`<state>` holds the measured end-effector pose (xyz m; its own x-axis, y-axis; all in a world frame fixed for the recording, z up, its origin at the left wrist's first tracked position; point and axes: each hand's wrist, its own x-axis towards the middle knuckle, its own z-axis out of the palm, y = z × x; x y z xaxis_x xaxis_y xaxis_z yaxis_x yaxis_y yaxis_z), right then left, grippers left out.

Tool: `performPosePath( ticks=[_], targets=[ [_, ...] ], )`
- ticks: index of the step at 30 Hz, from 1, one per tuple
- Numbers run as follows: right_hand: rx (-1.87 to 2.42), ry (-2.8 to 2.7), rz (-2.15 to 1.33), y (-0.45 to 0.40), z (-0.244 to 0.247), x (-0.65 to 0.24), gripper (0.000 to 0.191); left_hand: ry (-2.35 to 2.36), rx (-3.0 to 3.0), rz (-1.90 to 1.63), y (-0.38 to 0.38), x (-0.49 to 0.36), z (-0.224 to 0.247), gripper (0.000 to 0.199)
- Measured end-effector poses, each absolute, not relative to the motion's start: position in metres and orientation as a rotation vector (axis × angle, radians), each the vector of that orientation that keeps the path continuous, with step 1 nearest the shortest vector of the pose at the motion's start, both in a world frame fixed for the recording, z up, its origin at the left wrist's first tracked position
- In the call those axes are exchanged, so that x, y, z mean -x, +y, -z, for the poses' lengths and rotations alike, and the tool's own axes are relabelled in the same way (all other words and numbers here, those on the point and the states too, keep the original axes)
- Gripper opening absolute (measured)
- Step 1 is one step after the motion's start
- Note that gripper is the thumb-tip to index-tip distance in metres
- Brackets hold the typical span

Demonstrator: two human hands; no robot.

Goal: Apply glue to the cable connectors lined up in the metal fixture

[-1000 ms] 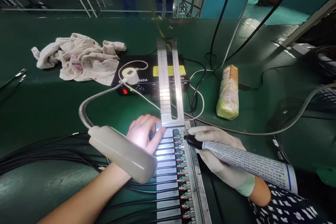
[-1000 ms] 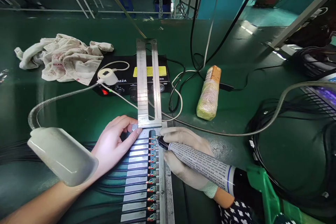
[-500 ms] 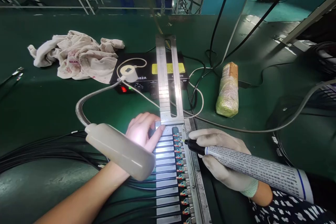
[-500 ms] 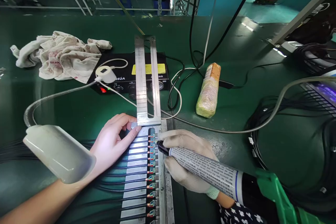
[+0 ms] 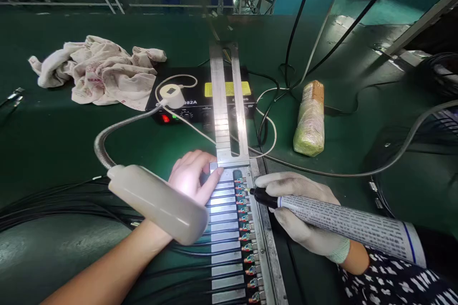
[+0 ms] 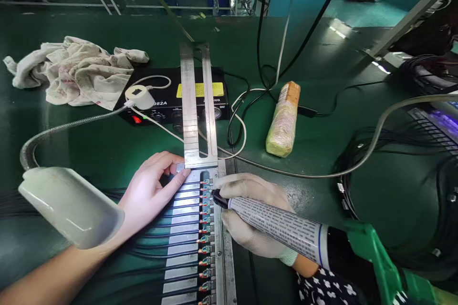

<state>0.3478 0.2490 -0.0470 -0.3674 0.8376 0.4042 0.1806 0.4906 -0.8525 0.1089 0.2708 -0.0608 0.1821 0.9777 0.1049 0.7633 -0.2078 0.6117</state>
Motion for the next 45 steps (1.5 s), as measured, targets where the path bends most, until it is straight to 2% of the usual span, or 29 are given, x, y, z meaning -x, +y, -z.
performPosePath(
  ticks=[22, 30, 45],
  targets=[
    [0.888, -1.843, -0.896, 0.251, 0.049, -0.348, 0.028, 1.642, -2.046, -0.687, 0.272, -0.11, 0.063, 0.021],
    [0.82, -1.795, -0.852, 0.238, 0.039, -0.355, 0.034, 1.66, -2.001, -0.683, 0.271, -0.109, 0.061, 0.023],
    [0.88, -1.812, -0.955, 0.237, 0.048, -0.352, 0.033, 1.649, -2.021, -0.687, 0.271, -0.109, 0.06, 0.023]
  ],
)
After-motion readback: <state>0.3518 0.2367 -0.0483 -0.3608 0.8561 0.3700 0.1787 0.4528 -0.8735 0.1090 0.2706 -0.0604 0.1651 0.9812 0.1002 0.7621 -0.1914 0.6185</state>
